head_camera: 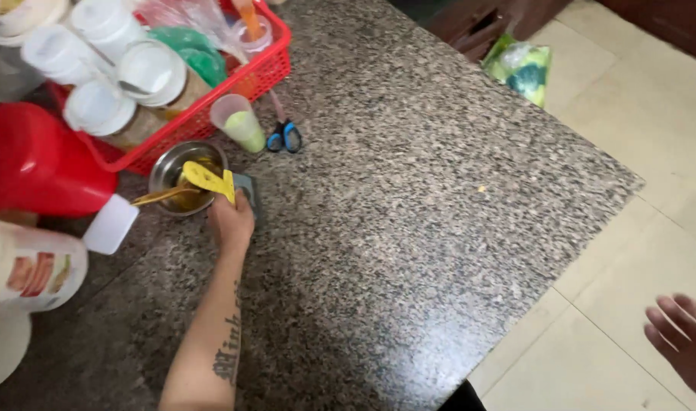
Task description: Scraping and cleaning a granite countertop in a bakery kitchen after handling dough.
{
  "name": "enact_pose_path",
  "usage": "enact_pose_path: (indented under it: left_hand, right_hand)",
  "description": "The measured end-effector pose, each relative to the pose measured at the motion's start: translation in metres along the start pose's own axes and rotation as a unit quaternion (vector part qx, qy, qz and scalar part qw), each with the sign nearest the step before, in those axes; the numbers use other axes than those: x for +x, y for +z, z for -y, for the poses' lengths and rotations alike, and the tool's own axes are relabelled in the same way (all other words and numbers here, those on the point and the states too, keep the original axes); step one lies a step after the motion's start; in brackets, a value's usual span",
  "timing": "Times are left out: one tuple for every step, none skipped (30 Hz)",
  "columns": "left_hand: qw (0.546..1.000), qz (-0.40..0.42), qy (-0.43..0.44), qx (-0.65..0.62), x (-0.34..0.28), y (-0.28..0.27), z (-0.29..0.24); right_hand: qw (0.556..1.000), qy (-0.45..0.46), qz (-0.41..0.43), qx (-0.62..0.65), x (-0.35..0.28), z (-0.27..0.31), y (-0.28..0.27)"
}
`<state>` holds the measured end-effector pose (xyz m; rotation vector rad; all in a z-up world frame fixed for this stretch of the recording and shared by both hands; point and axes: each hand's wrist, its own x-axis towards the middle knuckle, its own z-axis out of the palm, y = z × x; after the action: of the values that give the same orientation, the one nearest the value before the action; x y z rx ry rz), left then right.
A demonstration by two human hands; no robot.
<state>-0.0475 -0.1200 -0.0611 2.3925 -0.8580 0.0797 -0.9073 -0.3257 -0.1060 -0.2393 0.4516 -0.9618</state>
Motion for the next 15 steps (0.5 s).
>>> enact_pose_path:
  left_hand:
    - [0.999, -0.002, -0.006, -0.033, -0.004, 0.016, -0.006]
    - [0.998, -0.004, -0.013, -0.065, -0.009, 0.033, -0.013]
    - [0.997, 0.000, -0.012, -0.070, -0.028, 0.038, -0.054]
    - [0.991, 0.052, -0.038, -0.121, -0.048, 0.043, -0.096]
    - [0.978, 0.106, -0.066, -0.169, -0.071, 0.047, -0.136]
    - [0.977, 0.110, -0.067, -0.172, -0.107, 0.073, -0.174]
    - [0.986, 0.114, -0.017, -0.121, -0.142, 0.098, -0.211]
    - [0.990, 0.117, 0.033, -0.069, -0.178, 0.121, -0.250]
    - [0.990, 0.118, 0.032, -0.072, -0.220, 0.123, -0.290]
    - [0.964, 0.210, 0.137, -0.092, -0.263, 0.120, -0.331]
    - [0.918, 0.297, 0.241, -0.106, -0.305, 0.112, -0.366]
    - [0.918, 0.296, 0.243, -0.105, -0.316, 0.111, -0.378]
    - [0.874, 0.375, 0.268, -0.151, -0.326, 0.110, -0.389]
    - [0.822, 0.450, 0.289, -0.196, -0.335, 0.108, -0.399]
    - [0.829, 0.443, 0.281, -0.194, -0.307, 0.099, -0.389]
  right_hand:
    - [0.964, -0.007, -0.148, -0.222, 0.004, -0.005, 0.029]
    - [0.866, 0.009, -0.294, -0.405, 0.009, -0.010, 0.057]
    - [0.864, 0.005, -0.298, -0.406, 0.014, -0.020, 0.096]
    - [0.862, 0.005, -0.314, -0.398, 0.020, -0.029, 0.135]
    - [0.859, 0.007, -0.331, -0.391, 0.026, -0.038, 0.173]
    - [0.856, 0.005, -0.335, -0.393, 0.028, -0.046, 0.203]
    - [0.848, 0.009, -0.357, -0.390, 0.032, -0.054, 0.233]
    - [0.840, 0.012, -0.379, -0.388, 0.037, -0.062, 0.263]
    - [0.839, 0.010, -0.381, -0.389, 0.040, -0.053, 0.251]
    - [0.851, 0.010, -0.355, -0.386, 0.042, -0.044, 0.240]
    - [0.866, 0.010, -0.327, -0.379, 0.046, -0.040, 0.227]
    - [0.867, 0.009, -0.326, -0.377, 0.046, -0.037, 0.236]
    - [0.859, 0.003, -0.332, -0.389, 0.049, -0.035, 0.247]
    - [0.852, -0.004, -0.337, -0.401, 0.052, -0.034, 0.258]
    - [0.854, 0.002, -0.326, -0.406, 0.054, -0.018, 0.236]
